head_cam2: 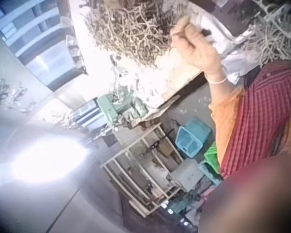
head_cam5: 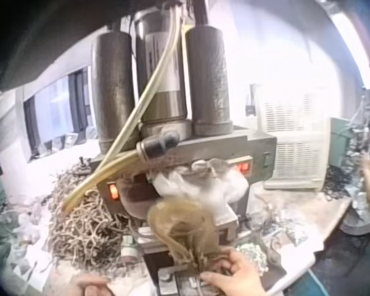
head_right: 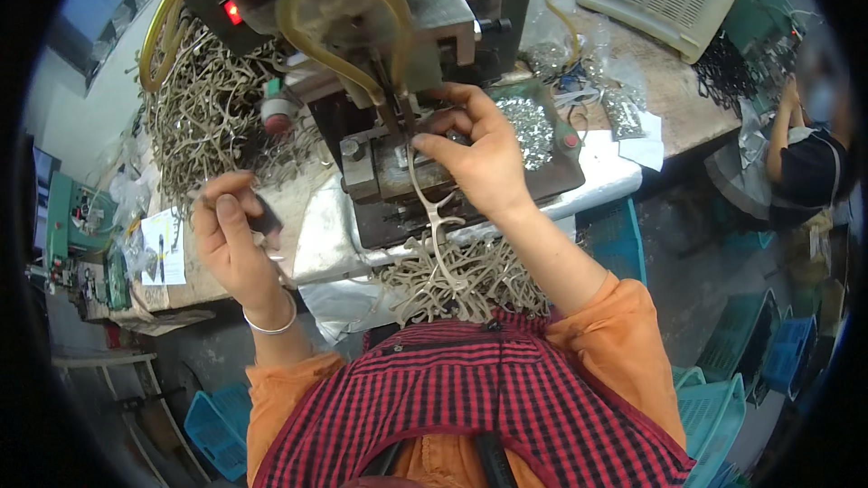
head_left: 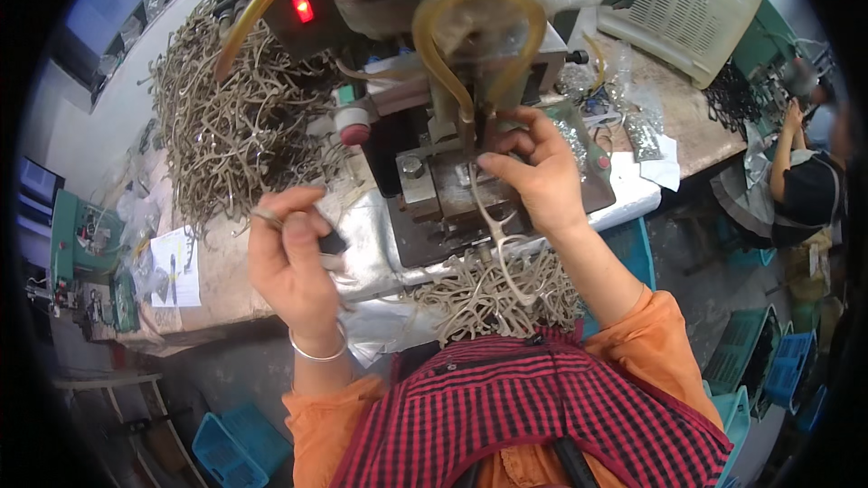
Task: The person repeatedly picks up a beige cable and a small metal connector, places them into a press machine, and activates the press to attach the connector. The finished units are placed into a pile on the table. The process is repeated continuously.
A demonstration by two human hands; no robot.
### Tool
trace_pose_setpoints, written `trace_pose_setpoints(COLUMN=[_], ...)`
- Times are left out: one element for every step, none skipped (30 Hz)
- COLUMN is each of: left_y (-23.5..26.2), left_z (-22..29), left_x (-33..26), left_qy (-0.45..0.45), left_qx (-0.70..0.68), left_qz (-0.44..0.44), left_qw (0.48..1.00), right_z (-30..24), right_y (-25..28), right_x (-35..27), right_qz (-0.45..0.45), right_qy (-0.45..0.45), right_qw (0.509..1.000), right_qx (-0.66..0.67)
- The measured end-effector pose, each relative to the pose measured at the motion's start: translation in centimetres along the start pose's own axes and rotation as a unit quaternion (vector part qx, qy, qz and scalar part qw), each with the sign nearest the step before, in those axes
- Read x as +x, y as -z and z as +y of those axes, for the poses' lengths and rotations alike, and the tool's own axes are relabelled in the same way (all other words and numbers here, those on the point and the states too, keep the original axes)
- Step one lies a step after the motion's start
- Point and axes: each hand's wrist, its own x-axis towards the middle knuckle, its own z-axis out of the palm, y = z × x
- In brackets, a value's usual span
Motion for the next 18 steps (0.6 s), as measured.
trace_pose_setpoints(left_y=[-2.2,-4.5,-6.3,-7.0,-7.5,-7.1,-7.2,-7.2,-6.8,-6.4,-5.4,-4.8,-5.1,-5.1,-4.8,-5.2,-5.7,-6.5], left_z=[1.5,1.9,1.1,0.6,0.4,0.9,1.1,2.0,3.1,3.4,3.5,2.9,3.7,2.9,2.0,1.4,1.1,2.1], left_x=[1.1,2.6,4.9,5.4,5.9,5.3,5.3,5.0,4.2,3.4,3.0,1.7,-0.5,-2.1,-3.1,-3.7,-4.2,-3.3], left_qy=[-0.069,-0.153,-0.222,-0.233,-0.243,-0.15,-0.141,-0.095,-0.046,-0.033,-0.046,-0.031,0.202,0.296,0.362,0.33,0.299,0.305], left_qx=[-0.033,-0.058,-0.057,-0.007,0.043,0.019,-0.026,-0.059,-0.085,-0.133,-0.001,-0.022,-0.18,-0.287,-0.308,-0.268,-0.227,-0.18], left_qz=[-0.032,-0.021,0.005,0.044,0.084,0.043,0.038,0.018,0.004,-0.09,-0.196,-0.284,-0.288,-0.284,-0.296,-0.328,-0.359,-0.404], left_qw=[0.997,0.986,0.973,0.971,0.965,0.988,0.989,0.994,0.995,0.986,0.979,0.958,0.918,0.866,0.829,0.844,0.855,0.844], right_z=[-0.1,-0.4,-1.2,-1.3,-1.3,-2.3,-2.0,-2.8,-3.5,-3.7,-3.9,-3.5,-2.1,-0.7,0.2,0.8,1.6,2.4], right_y=[-0.3,-0.7,-1.0,-1.2,-1.5,-1.8,-1.9,-1.9,-2.1,-1.2,0.5,2.3,4.2,6.9,9.0,10.8,11.7,11.7], right_x=[-0.1,-0.1,0.4,0.3,-0.2,-0.8,-1.3,-1.9,-2.5,-3.0,-3.4,-3.7,-4.2,-4.9,-5.9,-6.4,-6.6,-6.4], right_qz=[0.003,-0.003,-0.008,0.003,0.014,0.03,0.031,0.029,0.018,-0.025,-0.069,-0.062,0.007,0.074,0.134,0.145,0.149,0.154], right_qy=[-0.006,-0.014,-0.01,-0.018,-0.027,-0.04,-0.048,-0.022,0.0,0.027,0.053,0.065,0.082,0.098,0.082,0.066,0.052,0.065], right_qw=[0.999,0.999,1.0,0.999,0.997,0.998,0.995,0.998,0.999,0.999,0.993,0.986,0.964,0.91,0.867,0.802,0.778,0.764], right_qx=[0.034,0.037,0.012,0.038,0.065,0.045,0.077,0.052,0.029,-0.028,-0.085,-0.138,-0.251,-0.397,-0.473,-0.575,-0.608,-0.623])
